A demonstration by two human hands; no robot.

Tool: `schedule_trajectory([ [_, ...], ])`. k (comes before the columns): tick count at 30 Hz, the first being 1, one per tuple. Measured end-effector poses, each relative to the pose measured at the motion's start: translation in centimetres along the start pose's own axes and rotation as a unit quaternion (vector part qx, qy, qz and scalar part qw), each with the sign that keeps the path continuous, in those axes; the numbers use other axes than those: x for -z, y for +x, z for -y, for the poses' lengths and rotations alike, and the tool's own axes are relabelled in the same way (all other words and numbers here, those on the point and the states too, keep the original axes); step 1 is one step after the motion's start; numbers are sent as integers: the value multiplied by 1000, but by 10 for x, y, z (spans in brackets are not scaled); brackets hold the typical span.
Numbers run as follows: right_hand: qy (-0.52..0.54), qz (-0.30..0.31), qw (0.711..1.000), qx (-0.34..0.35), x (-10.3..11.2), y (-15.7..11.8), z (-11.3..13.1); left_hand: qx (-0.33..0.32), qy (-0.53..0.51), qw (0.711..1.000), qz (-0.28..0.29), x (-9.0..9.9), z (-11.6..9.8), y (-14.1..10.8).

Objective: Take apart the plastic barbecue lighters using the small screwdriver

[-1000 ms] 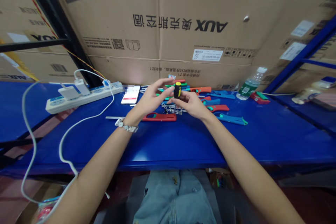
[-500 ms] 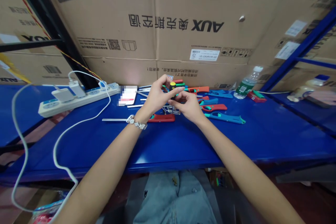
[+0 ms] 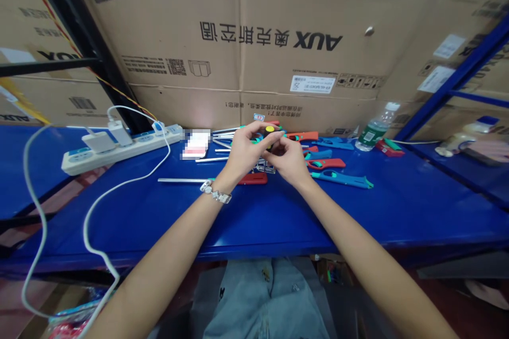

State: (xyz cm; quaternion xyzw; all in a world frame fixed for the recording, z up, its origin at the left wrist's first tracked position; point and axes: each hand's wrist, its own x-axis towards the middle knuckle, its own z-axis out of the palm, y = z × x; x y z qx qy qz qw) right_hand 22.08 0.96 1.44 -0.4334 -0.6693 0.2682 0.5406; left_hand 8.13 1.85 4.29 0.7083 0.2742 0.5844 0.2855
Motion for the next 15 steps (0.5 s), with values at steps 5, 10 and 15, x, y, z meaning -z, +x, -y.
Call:
schedule_trajectory([
  [5,43,111,993,-21,12,1,3,5,-33,997,76,5,-2,-1],
  [10,15,140,990,-1,9,-3,3,11,-21,999,31,8,7,2],
  [15,32,16,999,-18,-4,-4,-4,-12,-12,999,-31,1,9,3],
])
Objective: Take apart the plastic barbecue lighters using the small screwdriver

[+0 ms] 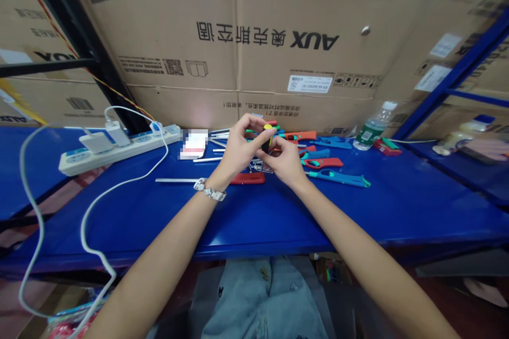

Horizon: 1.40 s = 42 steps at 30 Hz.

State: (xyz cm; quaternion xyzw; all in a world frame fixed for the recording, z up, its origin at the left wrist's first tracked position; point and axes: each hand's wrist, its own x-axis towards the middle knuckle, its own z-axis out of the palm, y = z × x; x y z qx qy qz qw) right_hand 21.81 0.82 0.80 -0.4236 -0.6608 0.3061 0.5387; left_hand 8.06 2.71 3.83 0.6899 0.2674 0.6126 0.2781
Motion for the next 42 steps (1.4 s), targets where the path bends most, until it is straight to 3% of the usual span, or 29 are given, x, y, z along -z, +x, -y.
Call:
schedule_trajectory([
  [2,24,27,999,-11,2,1,2,-7,18,999,28,1,-4,-1],
  [6,43,145,988,-22,14,3,10,3,23,993,112,6,-10,-1],
  [8,40,174,983,-32,15,3,12,21,4,992,125,6,-10,-1],
  [10,31,143,989,-24,11,2,9,34,-7,995,98,3,-9,-1],
  [13,28,26,999,-15,2,2,2,23,11,999,20,-5,-8,-1],
  [15,44,-3,999,-21,-1,2,0,5,35,999,-4,-7,-7,-2],
  [21,60,146,987,-16,12,4,8,9,-3,995,102,3,-10,-2],
  [23,45,146,988,-11,11,3,7,13,-7,996,86,3,-9,-1],
  [28,79,17,997,-2,1,3,-1,-9,45,999,-9,-4,-6,-1],
  [30,101,42,994,-14,3,4,0,-18,55,998,14,-3,-6,-2],
  [33,98,134,986,-18,10,5,5,-18,21,996,84,2,-7,-3],
  [35,86,166,982,-19,12,4,8,-5,-9,995,97,4,-7,-3],
  [37,76,137,988,-11,8,2,7,9,-12,997,70,2,-7,-3],
  [40,76,35,996,-10,-1,2,2,10,35,999,-9,-4,-5,-4],
  [42,91,13,995,-25,-2,3,-1,0,71,997,-33,-6,-6,-4],
])
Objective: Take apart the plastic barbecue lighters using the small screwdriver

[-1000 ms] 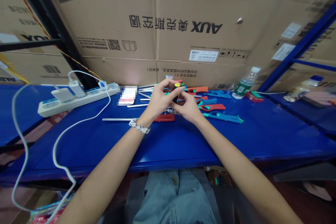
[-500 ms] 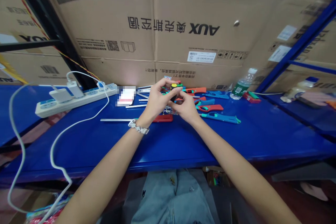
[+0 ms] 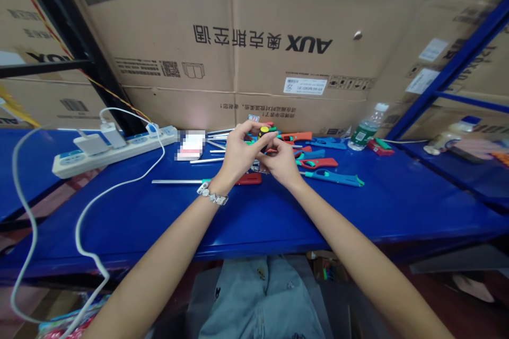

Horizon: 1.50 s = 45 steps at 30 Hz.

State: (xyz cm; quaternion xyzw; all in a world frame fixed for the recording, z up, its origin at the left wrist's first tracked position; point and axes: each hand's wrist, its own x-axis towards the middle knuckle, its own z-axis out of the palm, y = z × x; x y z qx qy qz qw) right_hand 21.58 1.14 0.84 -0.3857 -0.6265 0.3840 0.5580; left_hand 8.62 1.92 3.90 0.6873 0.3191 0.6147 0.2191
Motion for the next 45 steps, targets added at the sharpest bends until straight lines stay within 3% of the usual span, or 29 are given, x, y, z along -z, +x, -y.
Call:
schedule_trajectory([
  [2,11,40,999,-14,5,2,2,-16,9,1000,24,2,-2,0],
  [5,6,158,987,-31,14,2,10,-18,-42,993,106,8,-5,0],
  [7,-3,199,979,-35,16,1,14,1,-77,990,115,10,-6,1],
  [9,-9,167,986,-20,11,-2,13,12,-76,994,77,7,-5,1],
  [12,-12,48,999,4,2,-2,6,-8,-19,1000,10,2,-3,0],
  [14,-8,14,1000,-5,2,0,4,-30,15,999,12,1,-3,-1],
  [16,-2,49,999,-22,9,2,5,-48,23,997,50,4,-3,-2],
  [19,10,153,987,-43,23,5,12,-43,-12,994,104,12,-3,-1],
  [22,33,196,978,-60,27,3,16,-12,-67,992,105,15,-1,2],
  [24,34,169,984,-51,21,1,15,-14,-71,993,91,13,0,3],
  [29,10,13,1000,-22,5,0,5,-49,-2,996,74,12,0,4],
  [31,0,38,999,-25,8,2,6,-47,8,996,79,14,-1,4],
  [35,-9,172,985,-17,20,3,16,-19,-41,989,140,19,-3,3],
  [37,-17,197,980,-13,21,1,17,13,-70,985,159,17,-3,3],
  [39,-20,160,987,-5,16,-1,14,32,-78,988,130,13,0,3],
  [42,-7,50,999,6,6,-1,5,17,-50,998,32,5,4,2],
  [45,-7,55,998,-11,6,1,4,1,-31,999,17,3,3,0],
])
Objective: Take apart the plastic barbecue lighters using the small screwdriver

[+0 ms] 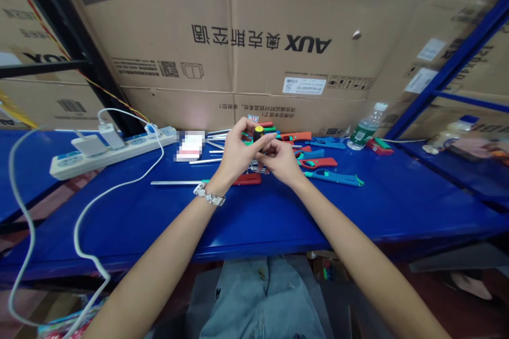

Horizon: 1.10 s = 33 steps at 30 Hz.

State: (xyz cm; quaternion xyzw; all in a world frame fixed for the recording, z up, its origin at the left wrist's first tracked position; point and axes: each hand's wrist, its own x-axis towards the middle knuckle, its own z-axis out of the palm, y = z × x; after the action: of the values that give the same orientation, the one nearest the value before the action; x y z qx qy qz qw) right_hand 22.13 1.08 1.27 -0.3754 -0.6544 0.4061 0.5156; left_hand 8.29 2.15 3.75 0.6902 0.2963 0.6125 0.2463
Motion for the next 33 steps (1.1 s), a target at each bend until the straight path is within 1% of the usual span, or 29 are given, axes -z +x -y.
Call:
schedule_trajectory([
  [4,-17,113,993,-12,13,-2,11,-3,-32,993,113,7,-6,-2],
  [5,-19,134,991,-15,15,-3,13,-2,-38,991,127,9,-7,-2],
  [6,-21,143,989,-15,16,-5,14,0,-40,991,128,10,-7,-2],
  [7,-23,135,990,-10,16,-6,14,2,-37,992,117,9,-6,-2],
  [8,-25,112,993,-3,13,-7,13,3,-31,995,95,8,-5,-1],
  [11,-20,-4,1000,21,3,-7,7,-5,0,1000,-1,3,0,-1],
  [12,-19,-28,999,23,0,-6,5,-10,10,1000,-23,2,0,-1],
  [13,-20,-38,999,22,-1,-5,4,-14,19,999,-30,1,1,-1],
  [14,-22,-33,999,20,-1,-4,4,-16,24,999,-18,2,0,-2],
  [15,-26,-14,999,20,0,-4,5,-18,24,1000,9,4,-1,-2],
  [18,-35,70,997,28,9,-5,11,-18,-3,994,105,10,-3,-2],
  [19,-43,91,994,33,12,-5,13,-18,-14,993,117,11,-3,-2],
  [20,-58,100,992,41,14,-6,13,-18,-20,993,115,12,-3,-1],
  [21,-79,95,991,52,14,-6,12,-16,-21,995,101,11,-2,-1],
  [22,-101,73,990,66,13,-6,10,-13,-17,997,79,9,-1,0],
  [25,-137,-31,986,91,7,-4,1,-9,4,1000,5,3,2,0],
  [26,-134,-55,985,89,5,-3,-1,-10,11,1000,-9,1,3,0],
  [27,-127,-64,986,84,4,-2,-3,-12,16,1000,-16,0,2,-1],
  [29,-111,-40,990,72,4,-1,-2,-13,21,1000,7,2,1,-2],
  [33,-61,62,996,35,12,-4,9,-17,7,994,107,9,-2,-2],
])
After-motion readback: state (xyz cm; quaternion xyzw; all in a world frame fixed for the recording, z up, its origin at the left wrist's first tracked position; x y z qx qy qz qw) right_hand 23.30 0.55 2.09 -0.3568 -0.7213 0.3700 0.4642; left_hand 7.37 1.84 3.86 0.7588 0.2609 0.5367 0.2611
